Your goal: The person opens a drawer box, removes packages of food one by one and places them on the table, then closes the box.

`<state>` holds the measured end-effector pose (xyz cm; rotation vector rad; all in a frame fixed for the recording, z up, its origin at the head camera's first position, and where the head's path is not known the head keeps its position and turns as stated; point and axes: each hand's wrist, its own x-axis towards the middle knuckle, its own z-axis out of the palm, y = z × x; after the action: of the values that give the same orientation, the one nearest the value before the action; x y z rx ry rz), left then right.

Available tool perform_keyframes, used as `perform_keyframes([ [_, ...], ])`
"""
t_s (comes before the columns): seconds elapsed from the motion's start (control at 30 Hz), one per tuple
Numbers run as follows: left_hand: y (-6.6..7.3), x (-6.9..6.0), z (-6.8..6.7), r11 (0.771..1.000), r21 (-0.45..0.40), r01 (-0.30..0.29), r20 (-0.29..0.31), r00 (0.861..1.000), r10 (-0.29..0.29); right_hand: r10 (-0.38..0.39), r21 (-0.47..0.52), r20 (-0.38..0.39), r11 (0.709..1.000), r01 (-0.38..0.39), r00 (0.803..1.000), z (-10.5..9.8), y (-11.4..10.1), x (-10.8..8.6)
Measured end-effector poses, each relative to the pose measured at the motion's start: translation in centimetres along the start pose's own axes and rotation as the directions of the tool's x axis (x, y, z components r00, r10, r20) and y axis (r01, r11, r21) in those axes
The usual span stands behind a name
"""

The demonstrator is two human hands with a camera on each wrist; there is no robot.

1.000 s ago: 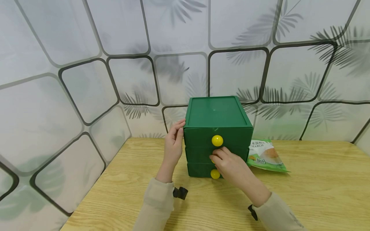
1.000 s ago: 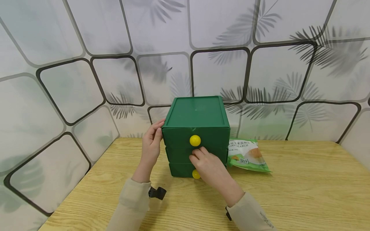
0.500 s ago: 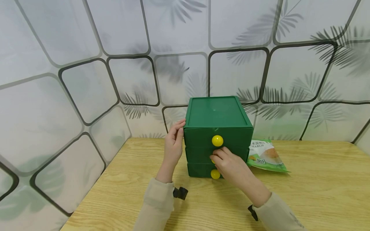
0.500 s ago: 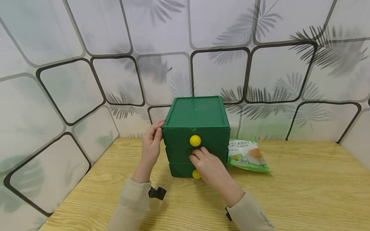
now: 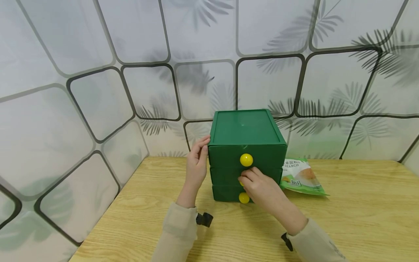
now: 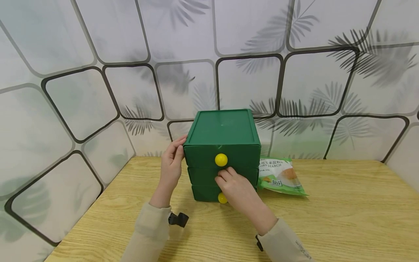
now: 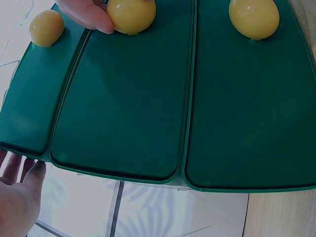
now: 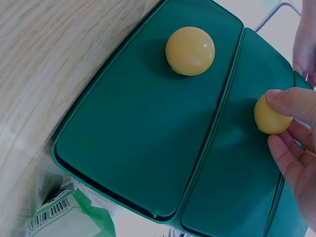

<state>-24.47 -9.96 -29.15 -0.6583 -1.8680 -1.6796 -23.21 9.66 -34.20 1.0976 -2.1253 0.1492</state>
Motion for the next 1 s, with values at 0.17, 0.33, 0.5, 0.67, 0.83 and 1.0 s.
perform_keyframes([
  [0.17, -0.7, 0.0, -0.1, 1.000, -0.005, -0.013, 0.000, 1.000, 0.013, -0.001, -0.005, 0.005, 1.000, 0.001, 1.000, 0.0, 0.0, 0.0],
  [0.33, 0.3, 0.0, 0.0, 1.000, 0.003, -0.013, 0.003, 1.000, 0.013, -0.002, -0.011, -0.001, 1.000, 0.002, 1.000, -0.1, 0.0, 0.0],
  [0.5, 0.2, 0.0, 0.0, 1.000, 0.006, -0.027, 0.000, 1.000, 0.027, -0.003, -0.019, -0.003, 1.000, 0.003, 1.000, -0.2, -0.1, 0.1],
  [0.67, 0.2, 0.0, 0.0, 0.999, 0.009, -0.033, -0.001, 0.999, 0.033, -0.003, -0.025, 0.000, 1.000, 0.003, 1.000, -0.3, -0.2, 0.1],
  [0.83, 0.2, 0.0, 0.0, 1.000, 0.010, -0.028, -0.001, 1.000, 0.028, -0.004, -0.021, 0.002, 1.000, 0.004, 1.000, -0.5, -0.4, 0.1],
  [1.0, 0.2, 0.0, 0.0, 1.000, 0.005, -0.025, -0.002, 1.000, 0.025, -0.007, -0.017, 0.010, 1.000, 0.007, 1.000, -0.7, -0.6, 0.1],
])
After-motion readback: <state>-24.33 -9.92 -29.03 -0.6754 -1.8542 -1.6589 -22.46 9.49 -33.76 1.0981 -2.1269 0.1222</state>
